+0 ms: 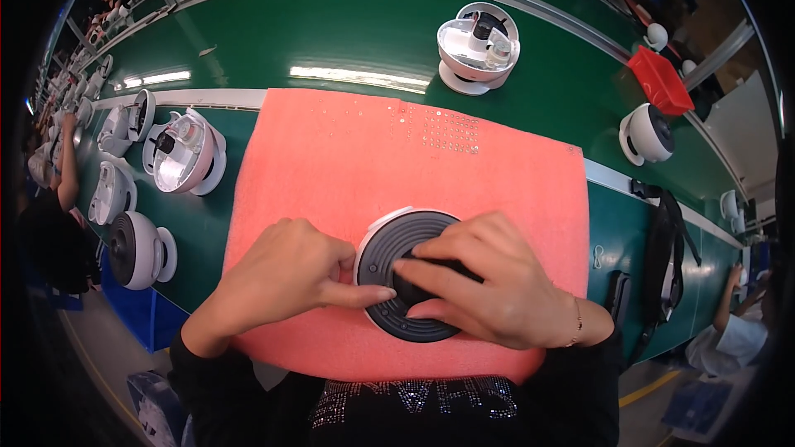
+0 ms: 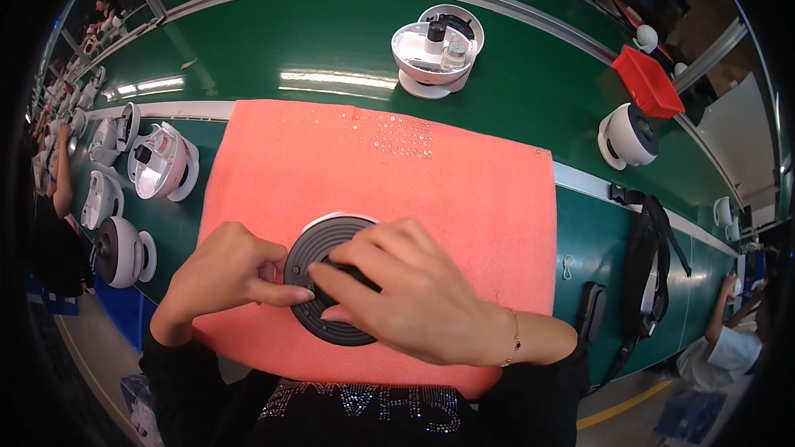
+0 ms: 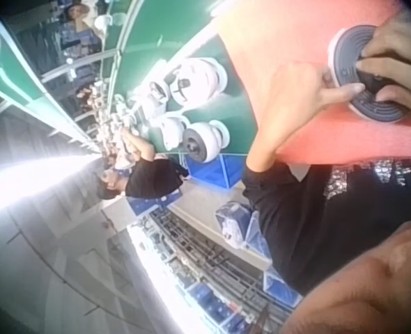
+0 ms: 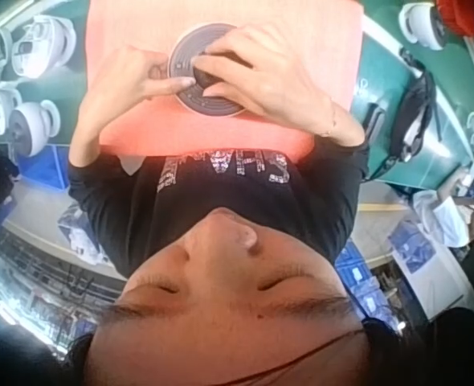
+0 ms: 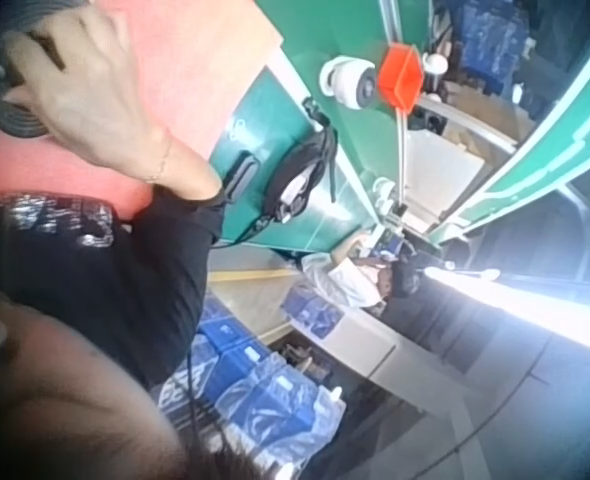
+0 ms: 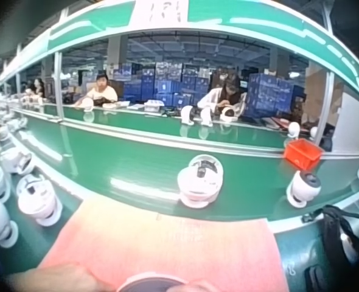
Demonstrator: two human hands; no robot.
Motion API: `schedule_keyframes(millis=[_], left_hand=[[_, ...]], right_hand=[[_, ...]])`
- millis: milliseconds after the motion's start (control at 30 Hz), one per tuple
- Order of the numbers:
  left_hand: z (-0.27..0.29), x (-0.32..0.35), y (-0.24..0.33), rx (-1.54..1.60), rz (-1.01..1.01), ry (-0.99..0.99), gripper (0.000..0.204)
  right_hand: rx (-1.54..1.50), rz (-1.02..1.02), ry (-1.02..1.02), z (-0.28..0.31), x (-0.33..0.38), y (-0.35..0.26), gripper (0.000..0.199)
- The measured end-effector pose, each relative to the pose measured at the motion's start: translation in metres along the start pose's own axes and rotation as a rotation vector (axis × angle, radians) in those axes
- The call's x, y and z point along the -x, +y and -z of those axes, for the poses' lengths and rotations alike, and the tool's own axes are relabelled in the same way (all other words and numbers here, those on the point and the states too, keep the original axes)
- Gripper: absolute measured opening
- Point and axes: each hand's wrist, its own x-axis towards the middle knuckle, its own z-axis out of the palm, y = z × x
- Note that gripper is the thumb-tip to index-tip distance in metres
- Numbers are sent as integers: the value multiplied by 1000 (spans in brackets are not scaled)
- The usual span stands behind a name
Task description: Manually assembling the internal components, wiring, and lens module into the outer housing of a dome-style security camera.
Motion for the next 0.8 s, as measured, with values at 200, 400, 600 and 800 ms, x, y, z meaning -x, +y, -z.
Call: schedule_keyframes(millis=[200,400,600,800], left_hand=[[3,0,0,-20,-12,-15,49],[2,1,-1,13,-7,-12,48],[1,-2,-2,-87,59,-39,50],[-48,6,-13,740,66,-102,59]], right_hand=[[-227,-26,-65,8,-2,-4,43],[-202,57,-205,6,2,-1,30],[-41,-244,9,4,-2,16,56],[-879,-652,-95,-21,15,32,51]])
